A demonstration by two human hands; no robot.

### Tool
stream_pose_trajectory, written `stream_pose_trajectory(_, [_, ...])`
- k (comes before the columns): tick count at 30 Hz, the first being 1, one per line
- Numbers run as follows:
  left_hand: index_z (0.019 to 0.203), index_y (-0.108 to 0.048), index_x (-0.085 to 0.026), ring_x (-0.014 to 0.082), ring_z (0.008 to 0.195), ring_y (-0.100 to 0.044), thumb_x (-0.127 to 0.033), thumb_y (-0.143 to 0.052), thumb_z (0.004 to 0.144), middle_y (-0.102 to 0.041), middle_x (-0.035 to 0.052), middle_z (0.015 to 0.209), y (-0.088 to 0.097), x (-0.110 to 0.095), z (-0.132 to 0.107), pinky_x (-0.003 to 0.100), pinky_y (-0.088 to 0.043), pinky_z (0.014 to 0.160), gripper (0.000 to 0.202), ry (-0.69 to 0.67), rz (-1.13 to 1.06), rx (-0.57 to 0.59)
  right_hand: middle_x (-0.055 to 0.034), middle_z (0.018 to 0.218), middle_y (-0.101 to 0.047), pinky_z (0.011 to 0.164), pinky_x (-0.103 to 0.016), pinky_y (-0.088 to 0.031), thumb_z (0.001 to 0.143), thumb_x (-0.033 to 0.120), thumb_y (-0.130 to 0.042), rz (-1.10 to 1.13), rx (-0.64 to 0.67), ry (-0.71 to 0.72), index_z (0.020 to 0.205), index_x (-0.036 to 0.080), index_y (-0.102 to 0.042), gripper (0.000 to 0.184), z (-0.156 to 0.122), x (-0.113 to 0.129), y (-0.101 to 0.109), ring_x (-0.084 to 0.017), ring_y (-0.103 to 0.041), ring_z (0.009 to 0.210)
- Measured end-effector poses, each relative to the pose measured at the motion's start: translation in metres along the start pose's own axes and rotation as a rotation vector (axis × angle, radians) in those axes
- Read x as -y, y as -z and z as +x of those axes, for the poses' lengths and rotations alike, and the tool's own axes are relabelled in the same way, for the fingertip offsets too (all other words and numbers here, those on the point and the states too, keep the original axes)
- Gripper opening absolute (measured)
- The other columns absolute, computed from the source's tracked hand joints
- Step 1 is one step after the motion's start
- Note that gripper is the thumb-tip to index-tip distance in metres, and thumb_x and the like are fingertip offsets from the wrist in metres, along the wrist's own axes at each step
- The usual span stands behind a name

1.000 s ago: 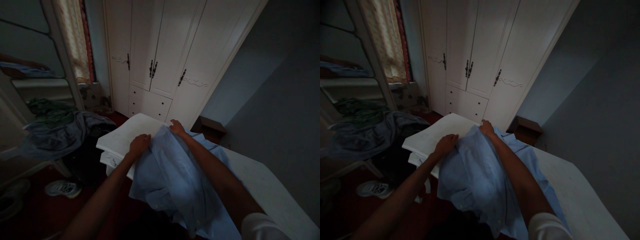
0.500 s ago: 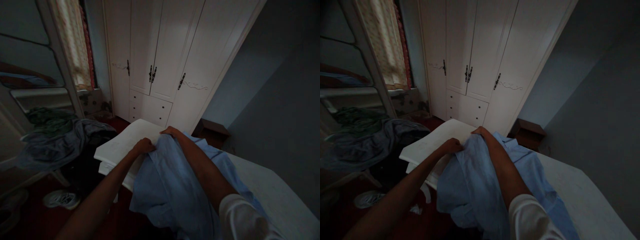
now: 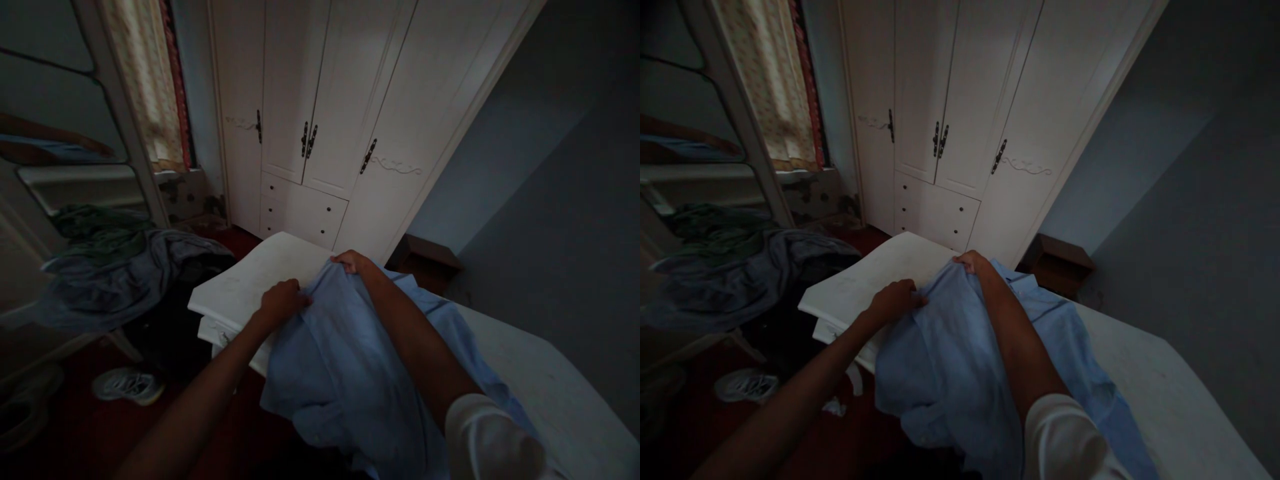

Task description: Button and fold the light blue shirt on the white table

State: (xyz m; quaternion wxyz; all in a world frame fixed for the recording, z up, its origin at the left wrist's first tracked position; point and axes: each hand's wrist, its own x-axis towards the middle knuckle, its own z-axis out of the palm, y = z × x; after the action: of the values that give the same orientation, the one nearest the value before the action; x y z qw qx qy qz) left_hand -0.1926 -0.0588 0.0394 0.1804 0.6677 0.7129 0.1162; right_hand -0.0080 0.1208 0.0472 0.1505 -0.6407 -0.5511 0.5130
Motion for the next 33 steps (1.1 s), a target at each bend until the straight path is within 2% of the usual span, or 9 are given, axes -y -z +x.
stream_pose_trajectory(3, [0.101,-0.065,-0.017,0.0327,0.1,-0.066,-0.06,-0.056,0.078,-0.069,0.0178,0.108,0.001,-0.001,-0.01,0.038,-0.05,0.077,0.05,0.004,0.079,-0.019,-0.0059,0.073,-0.071,0.066,-0.021,-0.054,0.089,0.032,-0.065,0.05,0.005,0.022,0.085,0.013,-0.066,0.02,-0.005,0.0,-0.003,-0.013,-0.066,0.065])
stream_pose_trajectory(7, [0.097,-0.065,-0.016,0.0302,0.096,-0.067,-0.068,-0.04,0.084,-0.07,0.0172,0.104,0.004,0.001,-0.004,0.035,-0.05,0.076,0.059,-0.002,-0.075,-0.024,-0.0089,0.078,-0.073,0.07,-0.027,-0.056,0.087,0.039,-0.066,0.067,0.078,0.0,0.088,0.012,-0.068,0.027,-0.02,-0.001,0.001,-0.017,-0.068,0.071])
stream_pose_trajectory(10, [0.093,-0.067,-0.013,0.0279,0.096,-0.068,-0.058,-0.032,0.092,-0.071,0.0176,0.102,0.008,0.003,0.01,0.032,-0.05,0.075,0.057,0.055,-0.145,-0.008,-0.0108,0.079,-0.074,0.07,-0.03,-0.056,0.082,0.038,-0.071,-0.026,0.184,-0.028,0.089,0.011,-0.07,0.028,-0.035,-0.002,0.006,-0.02,-0.07,0.076])
stream_pose_trajectory(13, [0.086,-0.069,-0.013,0.0231,0.078,-0.07,-0.049,-0.038,0.091,-0.073,0.0134,0.085,0.012,0.004,0.021,0.027,-0.049,0.063,0.048,0.044,-0.153,0.095,-0.0103,0.077,-0.074,0.067,-0.029,-0.056,0.075,0.034,-0.078,-0.156,0.236,-0.031,0.087,0.01,-0.07,0.028,-0.047,-0.007,0.011,-0.021,-0.07,0.075])
stream_pose_trajectory(17, [0.083,-0.071,-0.016,0.0194,0.068,-0.069,-0.046,-0.051,0.085,-0.073,0.0071,0.077,0.014,0.007,0.026,0.023,-0.047,0.055,0.035,-0.004,-0.121,0.147,-0.0075,0.07,-0.072,0.061,-0.027,-0.054,0.068,0.034,-0.083,-0.181,0.111,0.003,0.083,0.011,-0.07,0.031,-0.055,-0.019,0.012,-0.02,-0.069,0.068])
stream_pose_trajectory(21, [0.08,-0.072,-0.016,0.0241,0.085,-0.07,-0.048,-0.052,0.084,-0.074,0.012,0.091,0.01,0.007,0.026,0.027,-0.051,0.07,0.038,-0.013,0.024,0.078,-0.0057,0.067,-0.07,0.059,-0.022,-0.051,0.071,0.039,-0.081,-0.206,-0.109,0.088,0.084,0.01,-0.068,0.034,-0.053,-0.029,0.007,-0.018,-0.068,0.067])
stream_pose_trajectory(26, [0.109,-0.066,-0.017,0.0301,0.103,-0.065,-0.042,-0.051,0.083,-0.068,0.016,0.113,0.005,0.0,0.011,0.036,-0.052,0.081,0.039,0.02,0.125,-0.044,-0.0101,0.069,-0.068,0.062,-0.02,-0.048,0.082,0.041,-0.071,-0.264,-0.276,0.178,0.081,0.009,-0.067,0.033,-0.055,-0.034,0.004,-0.02,-0.069,0.075])
stream_pose_trajectory(30, [0.134,-0.051,-0.019,0.0283,0.119,-0.057,-0.019,-0.048,0.079,-0.054,0.0144,0.137,0.002,-0.013,0.002,0.04,-0.047,0.095,0.055,-0.225,0.244,-0.181,-0.0081,0.063,-0.066,0.055,-0.022,-0.047,0.077,0.044,-0.074,-0.264,-0.234,0.213,0.082,0.01,-0.067,0.035,-0.074,-0.042,0.007,-0.019,-0.066,0.064])
stream_pose_trajectory(33, [0.133,-0.053,-0.023,0.0232,0.131,-0.047,-0.014,-0.046,0.079,-0.043,0.0074,0.149,-0.003,-0.023,0.008,0.035,-0.036,0.109,0.056,-0.482,0.267,-0.083,-0.0023,0.062,-0.065,0.051,-0.022,-0.046,0.068,0.037,-0.082,-0.23,-0.184,0.223,0.094,0.012,-0.066,0.039,-0.096,-0.052,0.013,-0.017,-0.062,0.058])
